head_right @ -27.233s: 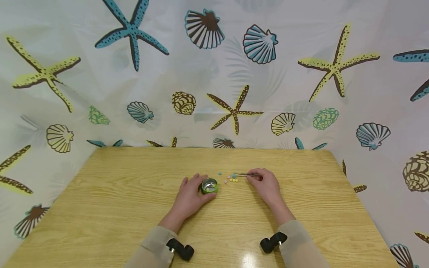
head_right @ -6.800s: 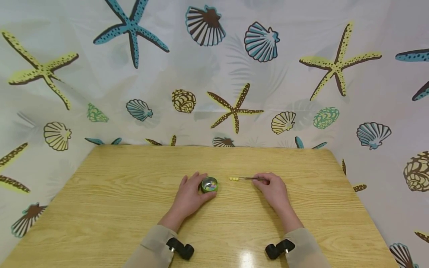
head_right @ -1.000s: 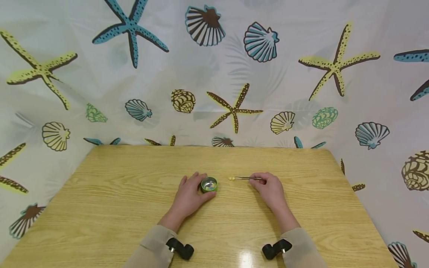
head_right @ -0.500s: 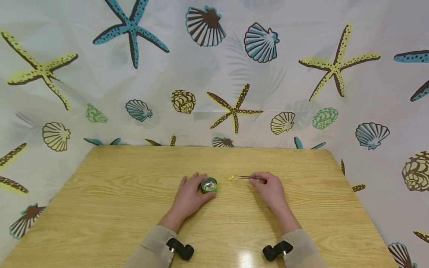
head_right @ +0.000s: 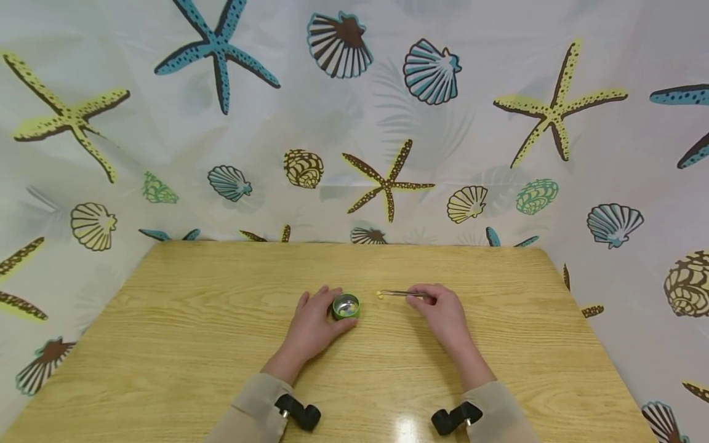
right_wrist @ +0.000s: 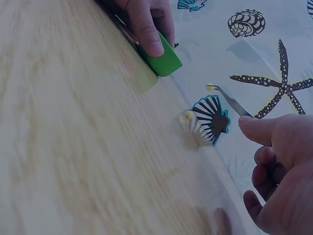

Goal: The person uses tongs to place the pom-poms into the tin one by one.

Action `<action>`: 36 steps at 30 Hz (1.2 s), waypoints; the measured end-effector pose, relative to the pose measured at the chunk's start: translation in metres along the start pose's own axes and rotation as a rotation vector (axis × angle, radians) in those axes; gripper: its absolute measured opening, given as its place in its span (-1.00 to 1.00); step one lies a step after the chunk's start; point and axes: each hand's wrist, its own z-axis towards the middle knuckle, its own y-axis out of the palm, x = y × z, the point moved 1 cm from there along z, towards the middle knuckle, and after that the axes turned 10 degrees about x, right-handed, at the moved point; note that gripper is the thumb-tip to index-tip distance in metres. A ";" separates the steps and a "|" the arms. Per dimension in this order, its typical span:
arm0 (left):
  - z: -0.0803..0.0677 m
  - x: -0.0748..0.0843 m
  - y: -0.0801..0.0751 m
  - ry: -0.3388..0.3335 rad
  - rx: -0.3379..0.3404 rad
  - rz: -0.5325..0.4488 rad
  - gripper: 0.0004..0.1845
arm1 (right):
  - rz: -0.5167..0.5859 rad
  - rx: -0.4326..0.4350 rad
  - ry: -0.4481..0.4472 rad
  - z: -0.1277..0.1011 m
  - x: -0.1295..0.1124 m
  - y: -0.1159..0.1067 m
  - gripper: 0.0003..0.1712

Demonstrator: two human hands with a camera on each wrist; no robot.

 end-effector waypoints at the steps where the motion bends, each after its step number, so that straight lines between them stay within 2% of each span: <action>1: 0.000 0.000 0.000 0.001 0.001 0.000 -0.23 | 0.006 -0.003 -0.002 -0.001 -0.001 0.001 -0.73; 14: 0.000 -0.001 0.001 0.005 0.008 0.002 -0.22 | 0.051 -0.042 -0.038 -0.005 -0.014 0.017 -0.77; 36: 0.000 0.001 0.000 0.004 -0.002 0.020 -0.21 | 0.045 -0.084 -0.076 -0.008 -0.027 0.042 -0.81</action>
